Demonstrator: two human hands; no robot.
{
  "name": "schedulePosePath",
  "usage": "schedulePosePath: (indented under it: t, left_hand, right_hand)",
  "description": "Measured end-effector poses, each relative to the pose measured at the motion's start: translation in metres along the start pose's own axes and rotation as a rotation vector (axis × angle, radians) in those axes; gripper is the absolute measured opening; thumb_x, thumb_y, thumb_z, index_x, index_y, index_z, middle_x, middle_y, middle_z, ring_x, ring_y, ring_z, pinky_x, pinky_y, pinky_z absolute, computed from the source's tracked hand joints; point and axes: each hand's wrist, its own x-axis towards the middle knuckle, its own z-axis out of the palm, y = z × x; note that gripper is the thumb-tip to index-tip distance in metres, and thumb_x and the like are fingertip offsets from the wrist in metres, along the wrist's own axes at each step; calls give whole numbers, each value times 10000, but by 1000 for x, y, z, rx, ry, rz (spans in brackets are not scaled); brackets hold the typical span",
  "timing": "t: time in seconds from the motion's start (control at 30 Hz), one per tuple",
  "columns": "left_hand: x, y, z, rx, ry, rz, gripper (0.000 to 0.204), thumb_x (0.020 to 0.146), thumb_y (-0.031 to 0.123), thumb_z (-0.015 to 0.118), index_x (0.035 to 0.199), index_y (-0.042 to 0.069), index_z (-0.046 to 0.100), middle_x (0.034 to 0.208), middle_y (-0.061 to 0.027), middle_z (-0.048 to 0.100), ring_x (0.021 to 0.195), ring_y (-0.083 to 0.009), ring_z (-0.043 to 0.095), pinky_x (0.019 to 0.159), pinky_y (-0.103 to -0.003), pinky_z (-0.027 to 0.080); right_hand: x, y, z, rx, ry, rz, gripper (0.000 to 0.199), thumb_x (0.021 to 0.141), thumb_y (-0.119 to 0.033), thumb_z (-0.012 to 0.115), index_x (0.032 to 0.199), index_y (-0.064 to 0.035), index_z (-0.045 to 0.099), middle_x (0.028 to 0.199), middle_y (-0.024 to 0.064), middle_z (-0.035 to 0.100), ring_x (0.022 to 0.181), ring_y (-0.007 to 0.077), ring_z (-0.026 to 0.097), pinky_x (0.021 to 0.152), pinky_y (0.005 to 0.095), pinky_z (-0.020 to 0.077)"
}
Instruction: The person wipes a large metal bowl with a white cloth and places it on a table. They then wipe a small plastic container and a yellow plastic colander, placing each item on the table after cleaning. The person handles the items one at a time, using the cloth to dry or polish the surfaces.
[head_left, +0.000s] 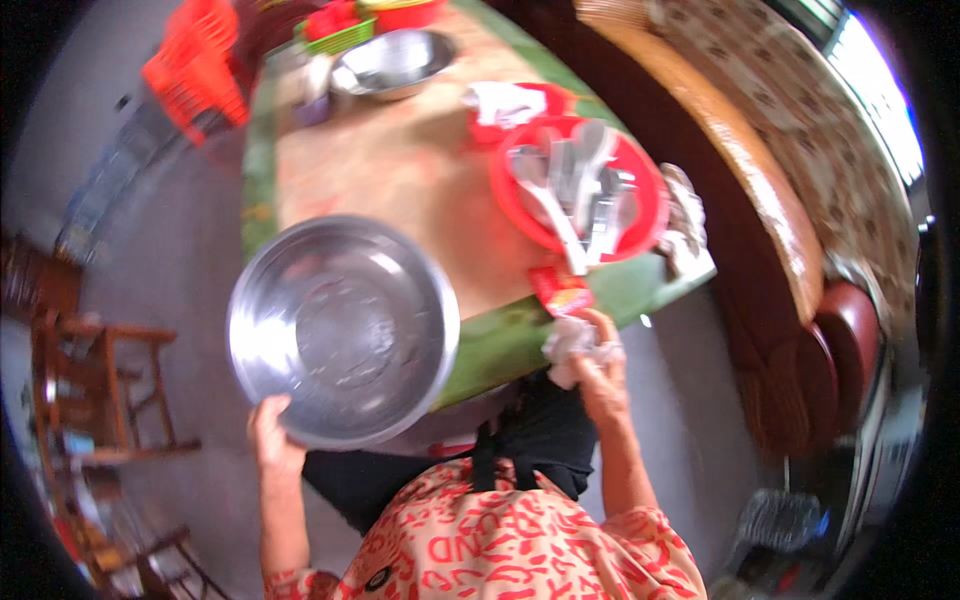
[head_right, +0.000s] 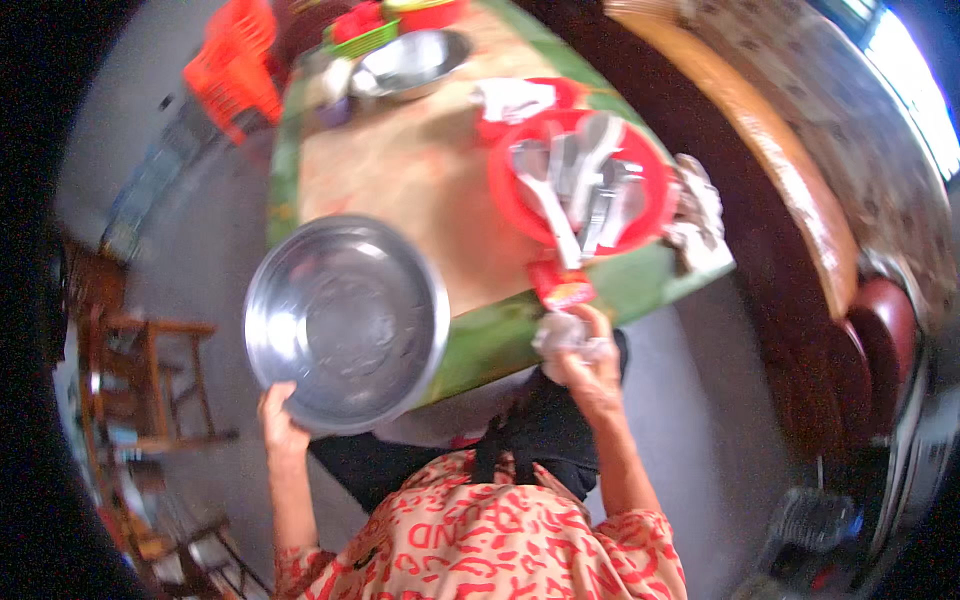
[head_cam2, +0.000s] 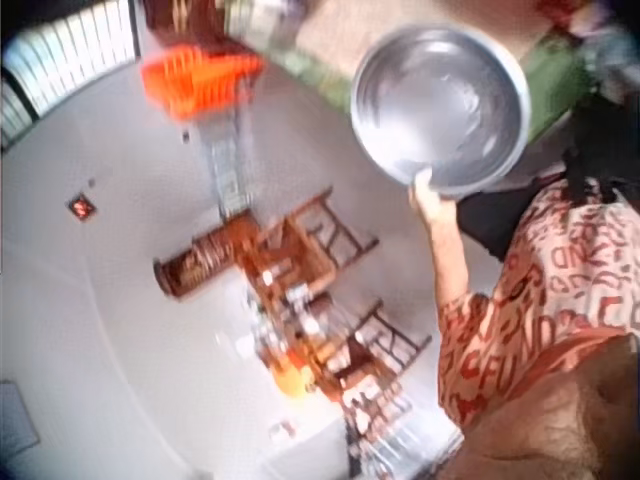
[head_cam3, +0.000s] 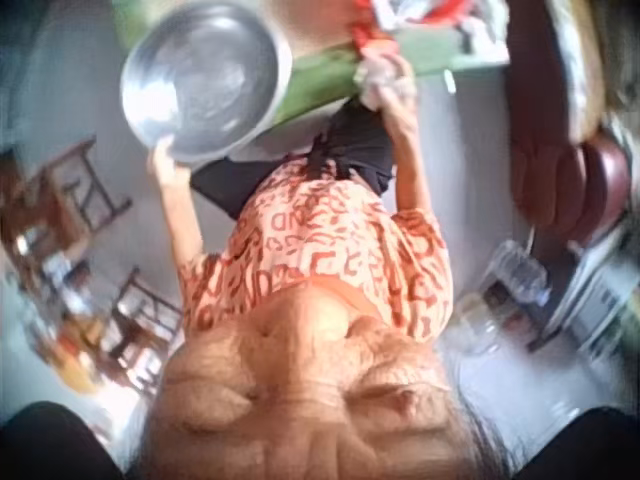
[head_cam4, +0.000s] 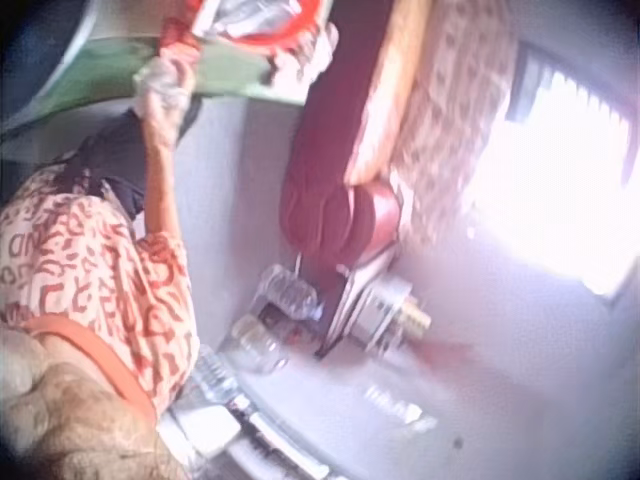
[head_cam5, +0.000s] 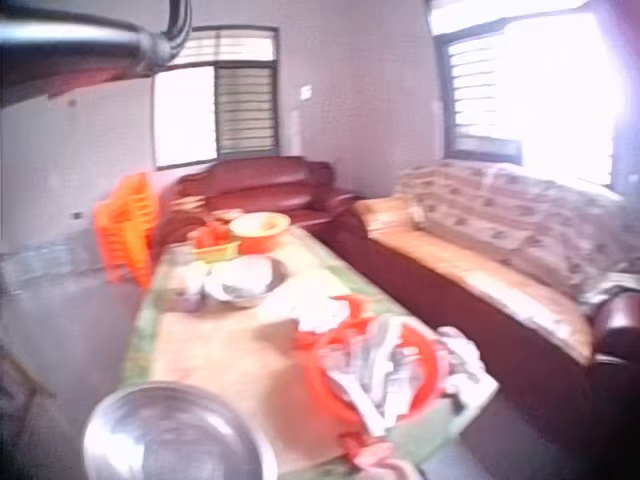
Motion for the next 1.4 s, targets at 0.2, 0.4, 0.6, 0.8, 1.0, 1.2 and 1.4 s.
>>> schedulePosePath:
  t: [0.2,0.4,0.6,0.8,1.0,1.2,1.4]
  left_hand:
    - [-6,-22,10,-35,-116,94,259,782,125,570,999,-17,582,1004,-126,615,917,-252,616,828,-397,521]
    - [-17,-1,36,-61,-67,63,210,775,99,566,960,2,596,928,-63,596,867,-197,596,783,-345,493]
    - [-11,0,34,-8,-30,111,312,742,45,553,1042,-39,566,978,-113,603,880,-250,610,792,-397,525]
    - [-4,3,35,13,65,82,241,639,-27,572,878,1,581,834,-47,576,769,-197,588,705,-377,508]
    - [-6,3,82,-111,155,137,216,692,-30,560,903,-5,527,833,-54,523,781,-178,535,720,-341,471]
    - [-11,1,58,-52,35,129,304,718,-2,544,1021,2,527,882,-45,520,802,-157,533,705,-324,481]
    - [-7,2,44,-139,162,136,297,689,-31,566,975,21,502,866,-35,503,787,-155,517,714,-340,479]
  right_hand:
    - [4,-26,-5,-728,9,-647,575,661,93,592,1203,-48,463,1133,192,463,1062,363,495,947,430,426]
    - [26,26,16,-1275,-39,-791,518,710,-116,638,1209,-117,501,1204,99,495,1010,296,505,835,405,414]
    - [26,33,20,-1267,-21,-786,553,710,-122,615,1246,-123,479,1233,106,474,1034,299,487,826,410,412]
    - [13,20,29,-1202,-67,-735,775,571,-116,721,1304,-160,472,1326,146,440,1112,357,463,896,463,399]
    - [32,18,12,-1240,-80,-787,631,631,17,590,1238,-151,545,1285,146,463,1081,363,471,895,474,401]
    - [26,26,16,-1234,-113,-746,616,610,40,597,1199,-131,546,1228,156,473,1055,365,474,888,462,410]
    - [29,21,23,-1315,-78,-722,562,604,-52,648,1152,-134,554,1141,146,491,979,340,482,811,456,407]
